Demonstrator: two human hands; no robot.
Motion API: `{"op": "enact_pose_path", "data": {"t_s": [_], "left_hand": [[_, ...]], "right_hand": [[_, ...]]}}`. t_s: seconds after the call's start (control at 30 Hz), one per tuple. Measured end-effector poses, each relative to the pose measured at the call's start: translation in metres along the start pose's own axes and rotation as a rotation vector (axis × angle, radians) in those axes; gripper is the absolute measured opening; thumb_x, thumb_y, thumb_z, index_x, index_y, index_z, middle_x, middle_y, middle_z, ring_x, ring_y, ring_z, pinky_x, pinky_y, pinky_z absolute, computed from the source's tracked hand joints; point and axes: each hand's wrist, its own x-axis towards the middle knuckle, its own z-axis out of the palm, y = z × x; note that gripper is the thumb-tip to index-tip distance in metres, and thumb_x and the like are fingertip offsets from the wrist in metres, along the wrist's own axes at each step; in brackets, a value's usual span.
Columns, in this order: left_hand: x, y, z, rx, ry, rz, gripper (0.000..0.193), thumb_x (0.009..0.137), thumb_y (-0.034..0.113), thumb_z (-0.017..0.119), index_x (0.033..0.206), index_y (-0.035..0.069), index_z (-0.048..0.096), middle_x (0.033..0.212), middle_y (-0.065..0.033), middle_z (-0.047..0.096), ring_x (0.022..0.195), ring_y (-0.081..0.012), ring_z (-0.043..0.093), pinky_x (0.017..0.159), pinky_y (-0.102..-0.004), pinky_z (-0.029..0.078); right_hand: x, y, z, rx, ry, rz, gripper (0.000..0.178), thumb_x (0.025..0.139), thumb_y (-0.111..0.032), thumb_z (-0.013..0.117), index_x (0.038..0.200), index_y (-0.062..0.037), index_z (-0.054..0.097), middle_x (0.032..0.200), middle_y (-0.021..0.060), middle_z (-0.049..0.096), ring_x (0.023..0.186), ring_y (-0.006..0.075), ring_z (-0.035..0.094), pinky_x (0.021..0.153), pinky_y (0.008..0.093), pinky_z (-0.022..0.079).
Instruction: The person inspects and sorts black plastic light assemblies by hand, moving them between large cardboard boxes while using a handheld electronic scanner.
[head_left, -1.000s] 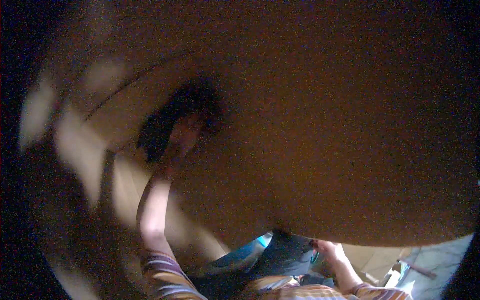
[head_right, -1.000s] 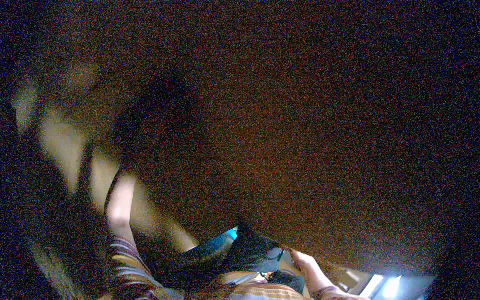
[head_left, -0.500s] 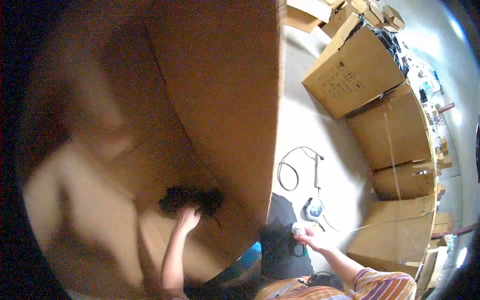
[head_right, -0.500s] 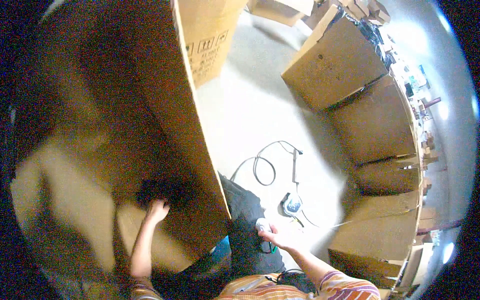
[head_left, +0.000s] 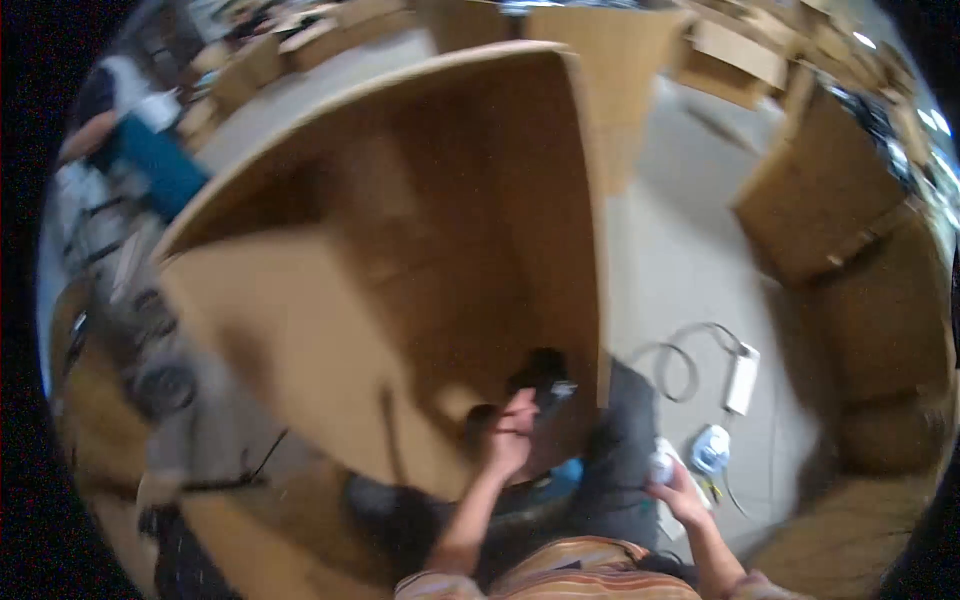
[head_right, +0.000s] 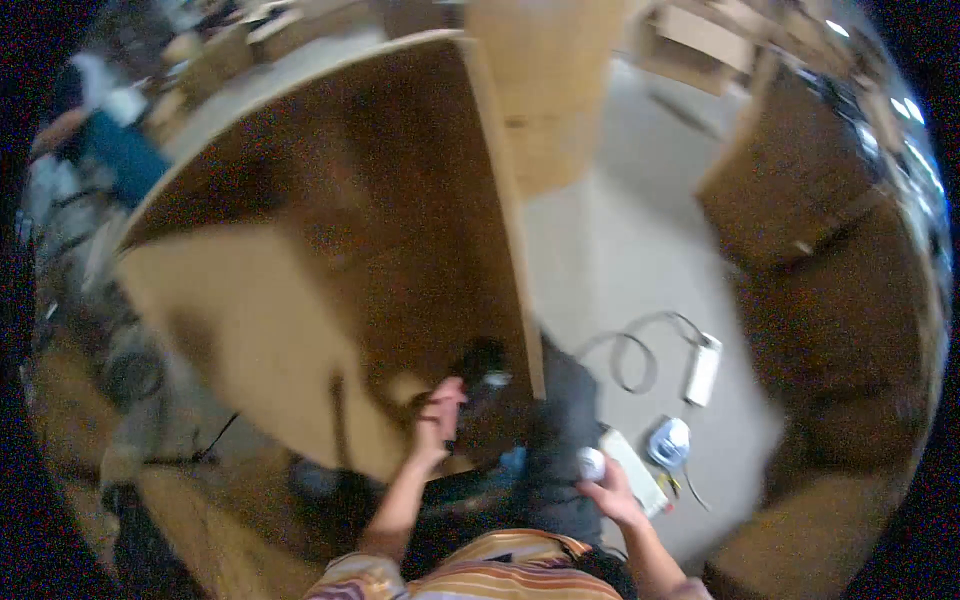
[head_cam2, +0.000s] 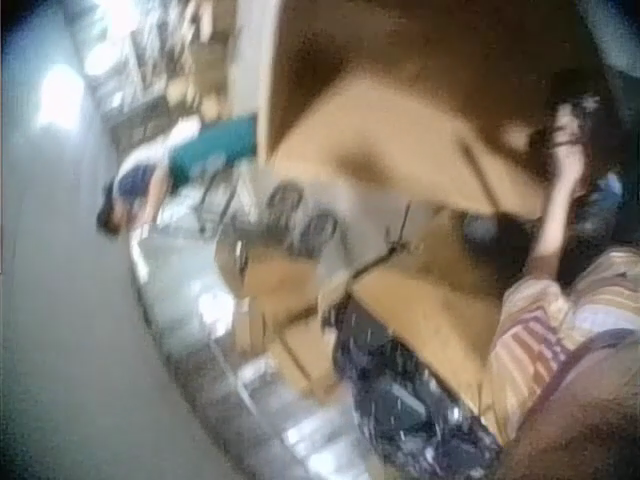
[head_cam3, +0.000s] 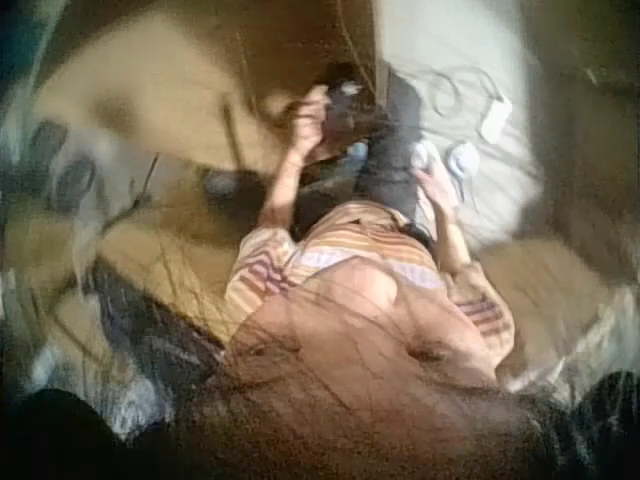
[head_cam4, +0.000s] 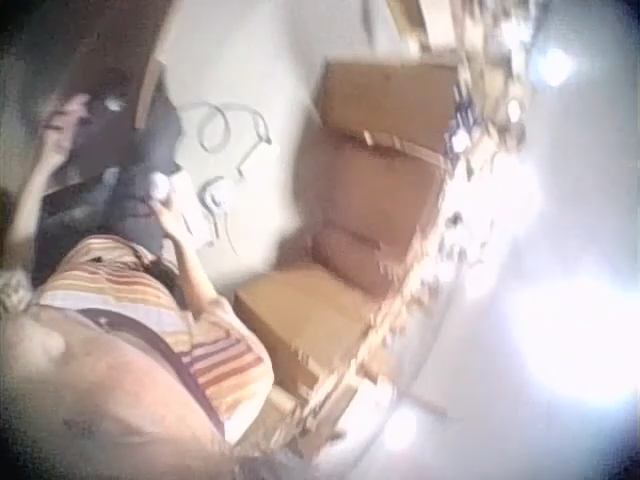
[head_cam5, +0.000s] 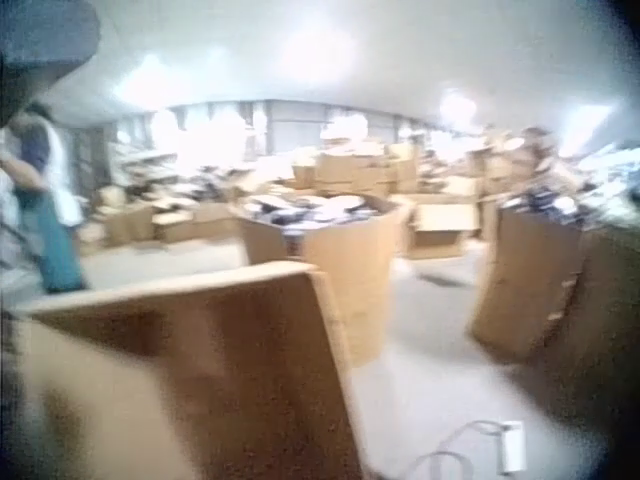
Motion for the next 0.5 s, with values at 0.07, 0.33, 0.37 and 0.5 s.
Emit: {"op": "enact_pose_path", "data": {"t_s": [0.07, 0.33, 0.37, 0.5], "left_hand": [[0.01, 0.009, 0.005, -0.027, 0.025, -0.068, 0.041, 0.072, -0.009, 0.037, 0.108, 0.009, 0.043, 0.082, -0.0066, 0.053, 0.071, -0.0152, 0.051, 0.063, -0.0243, 0.04], [0.008, 0.03, -0.014, -0.012, 0.103, 0.1, 0.031, 0.082, 0.008, 0.038, 0.113, 0.006, 0.037, 0.078, -0.0061, 0.049, 0.064, -0.0127, 0.048, 0.06, -0.0247, 0.04], [0.009, 0.023, -0.016, 0.089, 0.095, 0.23, 0.042, 0.077, 0.0, 0.041, 0.117, 0.008, 0.032, 0.076, -0.0059, 0.048, 0.06, -0.012, 0.047, 0.057, -0.0246, 0.04], [0.026, 0.047, -0.001, 0.237, 0.082, 0.269, 0.069, 0.059, -0.01, 0.047, 0.121, 0.011, 0.025, 0.07, -0.0028, 0.047, 0.058, -0.0136, 0.047, 0.056, -0.0253, 0.041]], "right_hand": [[0.002, -0.007, 0.002, 0.046, 0.022, -0.038, 0.033, 0.055, 0.003, 0.049, 0.087, -0.0022, 0.044, 0.073, 0.0018, 0.046, 0.066, 0.0118, 0.044, 0.059, 0.0245, 0.038], [0.023, 0.012, 0.015, -0.012, -0.025, -0.114, 0.035, 0.051, 0.001, 0.047, 0.085, -0.0009, 0.044, 0.068, 0.0033, 0.046, 0.059, 0.012, 0.044, 0.053, 0.0216, 0.039], [0.023, 0.009, 0.018, -0.017, -0.08, -0.122, 0.035, 0.051, 0.001, 0.047, 0.085, -0.0009, 0.044, 0.068, 0.0033, 0.046, 0.059, 0.012, 0.044, 0.053, 0.0216, 0.039], [0.033, 0.011, 0.003, -0.088, 0.075, -0.18, 0.035, 0.053, -0.002, 0.049, 0.088, -0.0013, 0.043, 0.071, 0.003, 0.043, 0.058, 0.0115, 0.042, 0.05, 0.0214, 0.037]]}}
